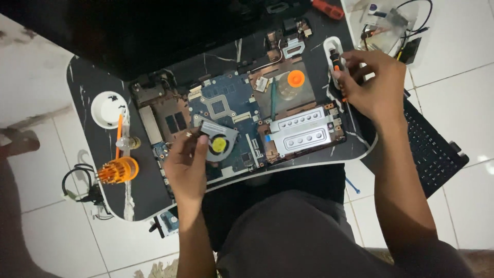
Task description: Disassembling a laptop motherboard by removing the cooling fan and disconnecting various ribbon cables and connectors.
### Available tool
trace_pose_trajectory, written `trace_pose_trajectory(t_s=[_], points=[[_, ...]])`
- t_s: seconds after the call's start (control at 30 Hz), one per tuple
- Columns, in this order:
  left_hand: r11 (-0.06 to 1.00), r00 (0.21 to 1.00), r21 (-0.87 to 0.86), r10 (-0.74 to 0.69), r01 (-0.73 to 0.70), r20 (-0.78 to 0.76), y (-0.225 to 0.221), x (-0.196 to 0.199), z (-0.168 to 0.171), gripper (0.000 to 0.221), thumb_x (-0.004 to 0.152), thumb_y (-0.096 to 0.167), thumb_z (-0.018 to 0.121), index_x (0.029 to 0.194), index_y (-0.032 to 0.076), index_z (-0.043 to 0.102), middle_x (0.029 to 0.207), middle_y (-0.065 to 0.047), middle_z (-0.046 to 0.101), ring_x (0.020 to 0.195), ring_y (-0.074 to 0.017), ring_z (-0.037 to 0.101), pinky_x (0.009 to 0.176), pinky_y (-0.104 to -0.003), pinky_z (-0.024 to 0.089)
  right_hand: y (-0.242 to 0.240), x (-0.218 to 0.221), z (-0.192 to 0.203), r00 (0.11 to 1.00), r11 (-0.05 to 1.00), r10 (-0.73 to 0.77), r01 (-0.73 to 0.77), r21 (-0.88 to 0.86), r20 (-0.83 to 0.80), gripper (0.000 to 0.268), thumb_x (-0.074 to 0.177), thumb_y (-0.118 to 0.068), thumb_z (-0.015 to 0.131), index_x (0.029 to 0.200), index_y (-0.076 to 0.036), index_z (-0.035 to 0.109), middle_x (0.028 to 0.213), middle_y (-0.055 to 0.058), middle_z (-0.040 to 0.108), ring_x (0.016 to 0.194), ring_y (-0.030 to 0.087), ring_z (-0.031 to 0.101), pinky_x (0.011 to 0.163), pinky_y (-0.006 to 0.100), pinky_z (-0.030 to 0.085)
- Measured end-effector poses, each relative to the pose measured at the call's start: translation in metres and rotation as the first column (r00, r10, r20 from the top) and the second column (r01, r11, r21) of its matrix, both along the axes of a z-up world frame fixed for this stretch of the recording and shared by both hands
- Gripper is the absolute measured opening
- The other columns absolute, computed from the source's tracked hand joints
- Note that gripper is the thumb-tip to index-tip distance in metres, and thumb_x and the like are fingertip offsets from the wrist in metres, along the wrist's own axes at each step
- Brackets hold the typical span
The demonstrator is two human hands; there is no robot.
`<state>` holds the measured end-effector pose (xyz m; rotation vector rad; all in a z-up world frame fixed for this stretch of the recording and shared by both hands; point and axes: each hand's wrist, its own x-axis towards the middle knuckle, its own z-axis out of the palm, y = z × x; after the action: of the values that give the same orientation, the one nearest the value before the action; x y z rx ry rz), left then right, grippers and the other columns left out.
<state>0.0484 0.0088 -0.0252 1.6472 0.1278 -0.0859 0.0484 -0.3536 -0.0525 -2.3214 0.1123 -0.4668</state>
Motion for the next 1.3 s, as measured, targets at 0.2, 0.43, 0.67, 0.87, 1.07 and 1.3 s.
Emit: trace_pose_trajectory(t_s=[0.2,0.43,0.67,0.87,1.07,1.3], points=[[0.999,0.993,0.044,-0.01,0.005,0.114,0.007,-0.002,0.001,0.028,0.096,-0.004,0.066,0.124,-0.005,0.062,0.108,-0.013,0.068,0.095,-0.0161,0.065,0.082,-0.025,0.055,0.01,-0.023,0.012,0.996,0.997,-0.049,0.053,0.049,-0.068,0.025,0.094,0.014,0.08,0.118,0.012,0.076,0.102,0.016,0.069,0.082,0.024,0.063,0.072,0.032,0.054],[0.963,0.913,0.263,-0.052,-0.062,0.404,0.005,-0.02,0.007,0.035,0.085,-0.014,0.068,0.116,-0.001,0.063,0.12,-0.015,0.066,0.097,-0.0219,0.069,0.084,-0.03,0.061,0.016,-0.04,0.015,0.987,0.988,-0.067,0.086,0.125,-0.149,0.026,0.094,0.013,0.076,0.12,0.009,0.075,0.102,0.016,0.067,0.075,0.018,0.052,0.068,0.028,0.043],[0.868,0.716,0.476,-0.24,-0.144,0.655,0.007,-0.04,-0.021,0.021,0.076,-0.013,0.079,0.091,-0.002,0.069,0.11,-0.013,0.068,0.107,-0.0335,0.07,0.096,-0.045,0.058,0.02,-0.043,0.024,0.92,0.981,-0.174,0.194,0.022,-0.35,0.048,0.087,0.016,0.077,0.134,0.01,0.071,0.102,0.02,0.074,0.077,0.023,0.067,0.067,0.032,0.053],[0.855,0.657,0.492,-0.279,-0.161,0.7,0.011,-0.054,-0.025,0.015,0.079,-0.01,0.08,0.087,-0.001,0.071,0.105,-0.014,0.069,0.106,-0.0328,0.071,0.094,-0.045,0.061,0.019,-0.084,0.021,0.965,0.981,-0.117,0.149,0.126,-0.233,0.044,0.103,0.02,0.068,0.147,0.015,0.062,0.108,0.024,0.068,0.087,0.027,0.065,0.077,0.033,0.052],[0.885,0.672,0.443,-0.24,-0.145,0.701,0.02,-0.078,-0.032,0.021,0.078,-0.012,0.081,0.093,-0.002,0.071,0.109,-0.013,0.068,0.109,-0.0324,0.069,0.095,-0.043,0.062,0.14,-0.045,0.067,0.981,0.976,0.191,-0.188,0.106,-0.022,0.033,0.088,0.018,0.075,0.12,0.014,0.071,0.108,0.023,0.071,0.067,0.02,0.056,0.061,0.028,0.044],[0.89,0.742,0.444,-0.225,-0.107,0.631,0.028,-0.079,-0.026,0.023,0.076,-0.013,0.077,0.096,-0.004,0.069,0.115,-0.015,0.066,0.112,-0.0363,0.068,0.098,-0.045,0.059,0.205,0.007,0.042,0.968,0.948,0.214,-0.174,-0.267,0.129,0.018,0.087,0.002,0.084,0.105,0.005,0.085,0.081,0.011,0.066,0.055,0.021,0.048,0.052,0.032,0.037]])
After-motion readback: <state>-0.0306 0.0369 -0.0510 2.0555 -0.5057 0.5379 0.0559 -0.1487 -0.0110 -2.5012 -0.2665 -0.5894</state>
